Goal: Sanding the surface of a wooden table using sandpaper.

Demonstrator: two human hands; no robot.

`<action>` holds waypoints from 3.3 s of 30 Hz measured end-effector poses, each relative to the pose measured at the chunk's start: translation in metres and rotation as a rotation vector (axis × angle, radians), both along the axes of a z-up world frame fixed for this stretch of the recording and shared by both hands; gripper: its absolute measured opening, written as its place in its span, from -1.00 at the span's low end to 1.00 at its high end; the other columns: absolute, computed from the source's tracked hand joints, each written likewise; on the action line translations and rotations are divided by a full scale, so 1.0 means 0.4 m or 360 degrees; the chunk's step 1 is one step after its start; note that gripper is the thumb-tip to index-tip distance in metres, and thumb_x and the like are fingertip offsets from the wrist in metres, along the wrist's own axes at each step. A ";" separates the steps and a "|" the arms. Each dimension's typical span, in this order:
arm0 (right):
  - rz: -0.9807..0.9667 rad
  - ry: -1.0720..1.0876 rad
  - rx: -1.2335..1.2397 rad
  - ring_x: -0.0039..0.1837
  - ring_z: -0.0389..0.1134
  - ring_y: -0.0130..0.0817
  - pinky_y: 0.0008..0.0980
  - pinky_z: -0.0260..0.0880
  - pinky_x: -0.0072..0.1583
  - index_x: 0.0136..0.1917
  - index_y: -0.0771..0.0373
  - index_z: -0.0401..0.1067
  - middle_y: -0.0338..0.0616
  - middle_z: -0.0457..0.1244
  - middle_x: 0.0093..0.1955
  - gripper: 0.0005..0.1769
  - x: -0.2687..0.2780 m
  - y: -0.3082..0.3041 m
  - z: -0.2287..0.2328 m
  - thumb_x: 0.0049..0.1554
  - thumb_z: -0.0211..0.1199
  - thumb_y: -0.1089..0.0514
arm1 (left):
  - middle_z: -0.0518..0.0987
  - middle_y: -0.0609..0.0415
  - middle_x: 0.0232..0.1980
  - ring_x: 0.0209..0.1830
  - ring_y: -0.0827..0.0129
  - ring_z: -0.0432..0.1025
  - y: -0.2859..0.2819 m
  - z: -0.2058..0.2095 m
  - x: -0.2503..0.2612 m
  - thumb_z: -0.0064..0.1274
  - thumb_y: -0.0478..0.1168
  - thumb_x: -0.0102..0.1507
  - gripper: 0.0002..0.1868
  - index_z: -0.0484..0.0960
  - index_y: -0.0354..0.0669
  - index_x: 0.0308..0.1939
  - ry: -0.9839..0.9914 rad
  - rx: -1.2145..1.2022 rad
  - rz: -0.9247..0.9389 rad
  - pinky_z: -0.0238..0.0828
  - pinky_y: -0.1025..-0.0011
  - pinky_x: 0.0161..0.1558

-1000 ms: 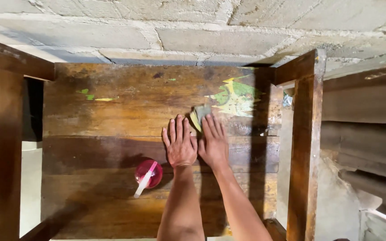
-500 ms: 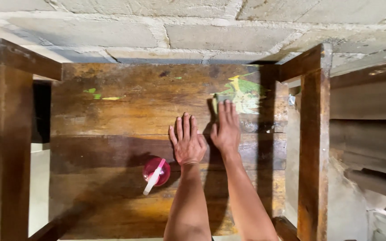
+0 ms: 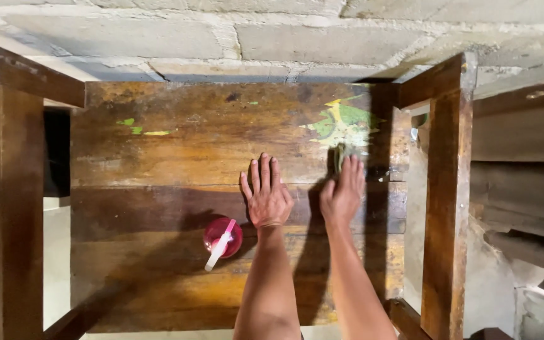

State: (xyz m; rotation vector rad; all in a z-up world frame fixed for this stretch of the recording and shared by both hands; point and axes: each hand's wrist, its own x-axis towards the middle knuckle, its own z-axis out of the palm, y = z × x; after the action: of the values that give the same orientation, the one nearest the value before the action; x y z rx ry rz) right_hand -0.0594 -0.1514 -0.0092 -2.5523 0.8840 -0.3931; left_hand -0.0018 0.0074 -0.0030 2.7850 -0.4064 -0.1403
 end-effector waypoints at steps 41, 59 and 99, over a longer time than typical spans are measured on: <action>0.0099 0.0093 0.0094 0.67 -0.16 0.21 0.09 -0.19 0.60 0.64 0.35 0.02 0.18 -0.09 0.68 -0.17 0.098 -0.029 -0.011 0.14 0.13 0.23 | 0.12 0.11 0.64 0.65 0.12 -0.05 -0.013 -0.002 0.005 -0.12 -0.10 0.26 -0.31 0.31 -0.03 0.51 -0.0057 0.0020 0.0021 -0.36 -0.07 0.57; 0.0195 0.0096 0.0112 0.69 -0.10 0.06 -0.07 -0.05 0.62 0.61 0.24 0.12 0.02 -0.03 0.68 -0.34 -0.037 -0.067 0.055 0.28 0.03 0.13 | 0.12 0.09 0.64 0.65 0.11 -0.03 -0.004 -0.007 0.002 -0.08 -0.10 0.26 -0.31 0.29 -0.03 0.52 -0.0071 -0.0012 0.0028 -0.33 -0.10 0.57; 0.0603 0.0180 0.0042 0.67 -0.06 0.15 0.08 -0.15 0.60 0.59 0.25 0.18 0.03 0.05 0.64 -0.25 -0.124 -0.005 0.080 0.11 0.08 0.25 | 0.21 0.11 0.61 0.64 0.15 0.02 -0.005 0.001 0.000 -0.09 -0.09 0.26 -0.35 0.38 -0.01 0.47 -0.0160 -0.0081 0.0060 -0.26 -0.10 0.57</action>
State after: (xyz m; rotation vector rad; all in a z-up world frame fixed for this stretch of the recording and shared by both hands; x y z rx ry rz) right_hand -0.1089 -0.1534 0.0227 -2.6597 0.4200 -0.1223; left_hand -0.0018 0.0055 -0.0028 2.7551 -0.3766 0.0189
